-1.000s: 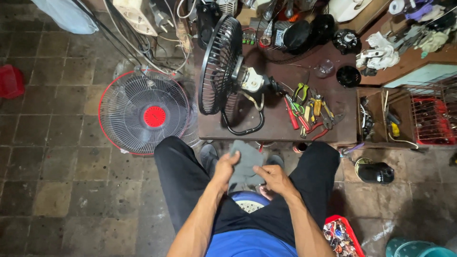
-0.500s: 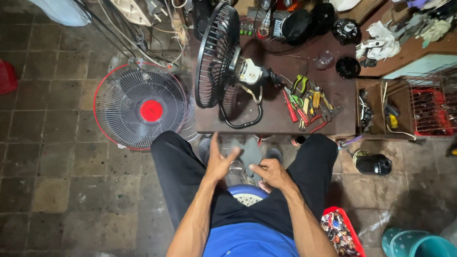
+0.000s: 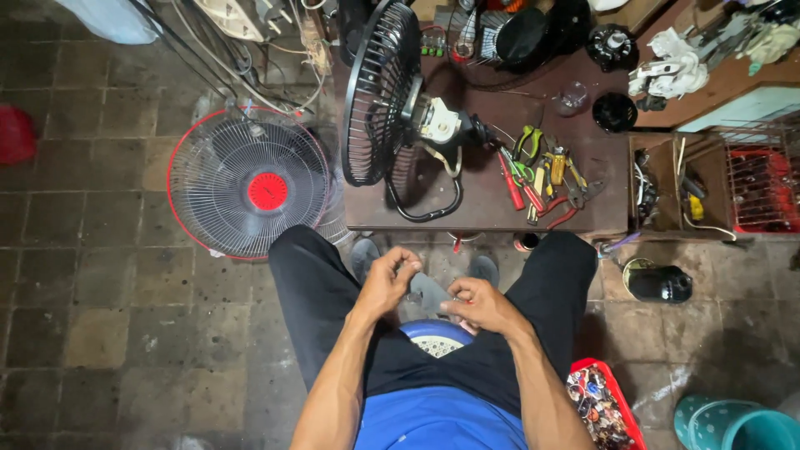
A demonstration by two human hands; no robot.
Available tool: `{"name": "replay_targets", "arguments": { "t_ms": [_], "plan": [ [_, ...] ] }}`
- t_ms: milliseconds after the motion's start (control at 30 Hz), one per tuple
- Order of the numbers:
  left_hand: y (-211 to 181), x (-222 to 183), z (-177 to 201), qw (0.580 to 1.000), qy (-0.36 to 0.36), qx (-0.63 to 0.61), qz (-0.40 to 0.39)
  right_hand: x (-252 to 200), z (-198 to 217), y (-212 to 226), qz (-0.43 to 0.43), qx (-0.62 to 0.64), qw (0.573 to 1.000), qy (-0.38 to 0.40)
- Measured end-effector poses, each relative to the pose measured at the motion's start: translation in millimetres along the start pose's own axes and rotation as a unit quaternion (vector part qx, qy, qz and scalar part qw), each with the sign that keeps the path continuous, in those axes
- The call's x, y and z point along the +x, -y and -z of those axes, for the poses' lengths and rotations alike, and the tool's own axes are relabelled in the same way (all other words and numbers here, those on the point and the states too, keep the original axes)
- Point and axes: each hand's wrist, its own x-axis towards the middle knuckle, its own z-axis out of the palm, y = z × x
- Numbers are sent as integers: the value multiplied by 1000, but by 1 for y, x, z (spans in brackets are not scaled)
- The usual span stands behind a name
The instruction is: The person wipes the front grill and motor housing of a black table fan using a gray cloth. The person holds the fan steady with one hand while cleaning with the other, focusing on the grill and central hub area.
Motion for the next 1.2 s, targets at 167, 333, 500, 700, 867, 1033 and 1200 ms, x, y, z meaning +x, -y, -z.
{"name": "replay_targets", "arguments": {
  "t_ms": [167, 333, 500, 700, 867, 1033, 1200],
  "plan": [
    [-32, -14, 7, 998, 48, 14, -31, 0, 4, 1, -10, -1, 1000, -26],
    [-42, -15, 18, 990, 103, 71, -68, 4, 12, -14, -20, -48, 998, -39],
    [-35, -13, 19, 989, 61, 98, -90, 15, 21, -34, -16, -152, 983, -101],
    [-53, -17, 11, 950, 53, 208, -225, 26, 10, -30, 152, 6, 971, -185],
    [-30, -9, 15, 918, 2, 337, -210, 30, 10, -25, 130, 7, 972, -197],
    [-22, -10, 18, 914, 44, 358, -187, 24, 9, -22, 142, -146, 944, -259],
    [-30, -10, 17, 928, 43, 320, -186, 28, 14, -32, 203, -187, 919, -282]
  ]
}}
